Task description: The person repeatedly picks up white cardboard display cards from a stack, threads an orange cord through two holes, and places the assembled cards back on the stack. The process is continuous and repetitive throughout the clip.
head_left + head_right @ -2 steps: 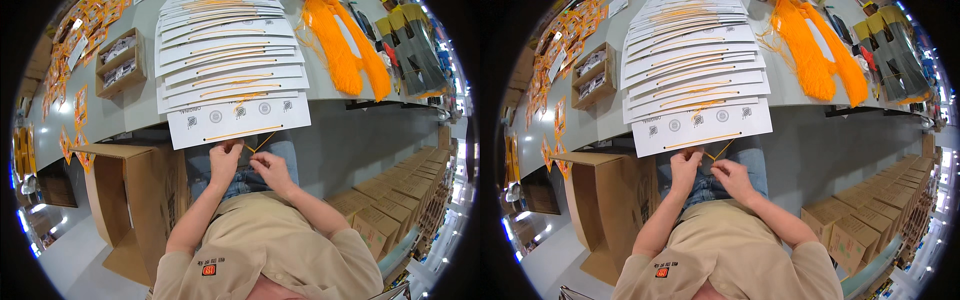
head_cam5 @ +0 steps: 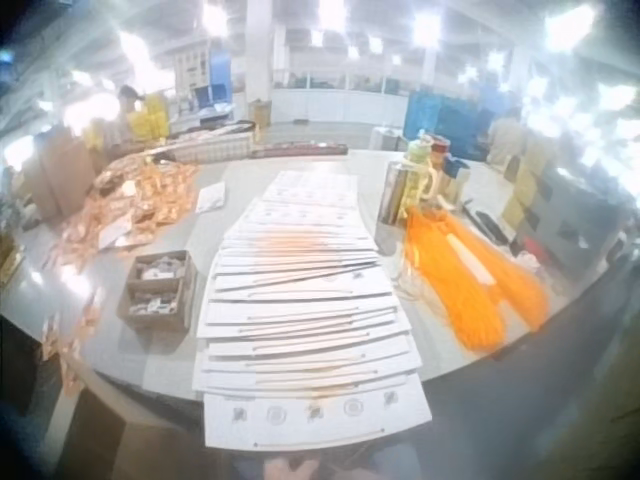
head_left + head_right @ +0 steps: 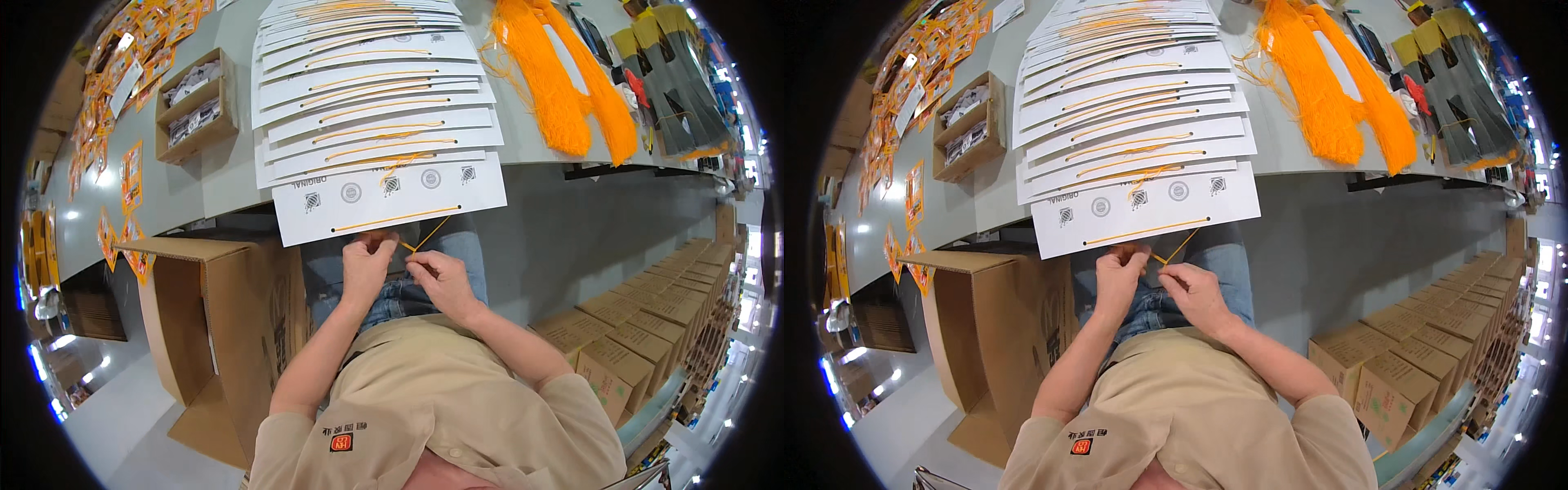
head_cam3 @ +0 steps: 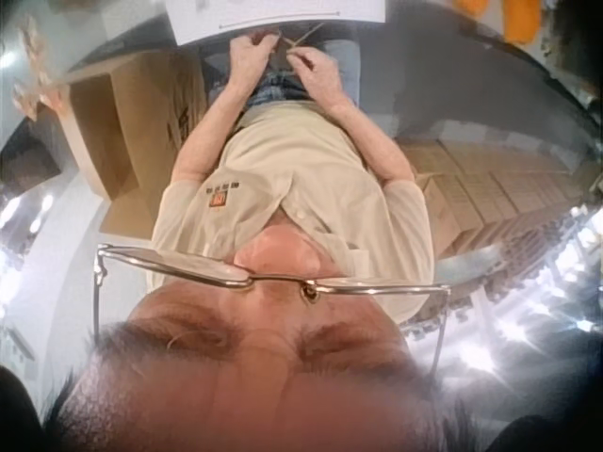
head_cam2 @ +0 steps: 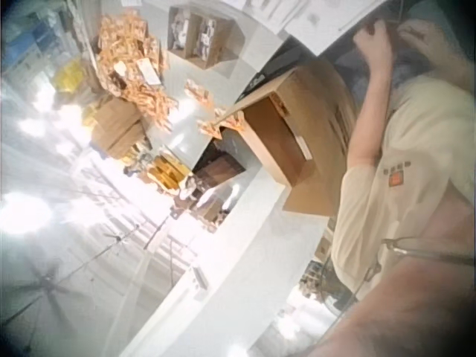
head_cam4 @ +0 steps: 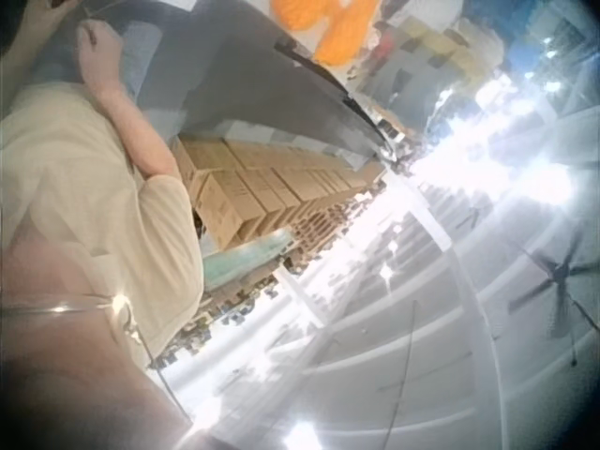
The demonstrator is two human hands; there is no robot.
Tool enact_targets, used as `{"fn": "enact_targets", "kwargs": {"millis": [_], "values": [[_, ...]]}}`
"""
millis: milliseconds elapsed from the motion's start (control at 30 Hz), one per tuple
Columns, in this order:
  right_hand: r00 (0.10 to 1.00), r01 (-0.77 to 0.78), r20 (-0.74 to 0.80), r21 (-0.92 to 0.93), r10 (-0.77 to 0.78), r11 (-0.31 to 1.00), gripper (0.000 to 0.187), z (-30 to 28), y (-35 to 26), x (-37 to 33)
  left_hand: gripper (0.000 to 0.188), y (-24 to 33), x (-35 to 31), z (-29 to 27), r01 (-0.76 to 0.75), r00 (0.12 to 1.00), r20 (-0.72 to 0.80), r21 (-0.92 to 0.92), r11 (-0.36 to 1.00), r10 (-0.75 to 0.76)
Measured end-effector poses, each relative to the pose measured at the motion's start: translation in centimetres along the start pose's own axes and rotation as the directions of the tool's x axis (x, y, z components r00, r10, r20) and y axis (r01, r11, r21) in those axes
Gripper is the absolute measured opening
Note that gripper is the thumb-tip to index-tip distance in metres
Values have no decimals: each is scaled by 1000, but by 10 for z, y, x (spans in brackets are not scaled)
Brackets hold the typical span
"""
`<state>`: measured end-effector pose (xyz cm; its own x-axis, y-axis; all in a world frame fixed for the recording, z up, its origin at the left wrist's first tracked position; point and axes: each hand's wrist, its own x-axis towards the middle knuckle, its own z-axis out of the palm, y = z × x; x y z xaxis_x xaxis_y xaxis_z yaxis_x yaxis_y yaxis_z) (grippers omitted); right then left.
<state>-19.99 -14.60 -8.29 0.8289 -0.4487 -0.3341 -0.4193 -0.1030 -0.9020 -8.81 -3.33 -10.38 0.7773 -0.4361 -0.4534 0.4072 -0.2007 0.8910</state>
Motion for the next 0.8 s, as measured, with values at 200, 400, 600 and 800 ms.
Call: {"fn": "enact_targets", "kwargs": {"millis": [200,400,600,800], "values": [[941,326,7,-271,-337,906,13,-10,-6,20,21,5,-9,-9,-56,986,154,-6,998,56],[906,411,-80,-64,-415,909,14,-5,-11,13,9,-18,6,3,81,996,53,-331,940,-67],[947,213,-239,-32,-215,976,11,-32,26,19,8,-1,-2,-11,60,985,-136,-285,957,-102],[807,430,-232,-400,-544,809,10,-113,36,18,38,60,-14,-9,-33,982,111,-704,709,156]]}}
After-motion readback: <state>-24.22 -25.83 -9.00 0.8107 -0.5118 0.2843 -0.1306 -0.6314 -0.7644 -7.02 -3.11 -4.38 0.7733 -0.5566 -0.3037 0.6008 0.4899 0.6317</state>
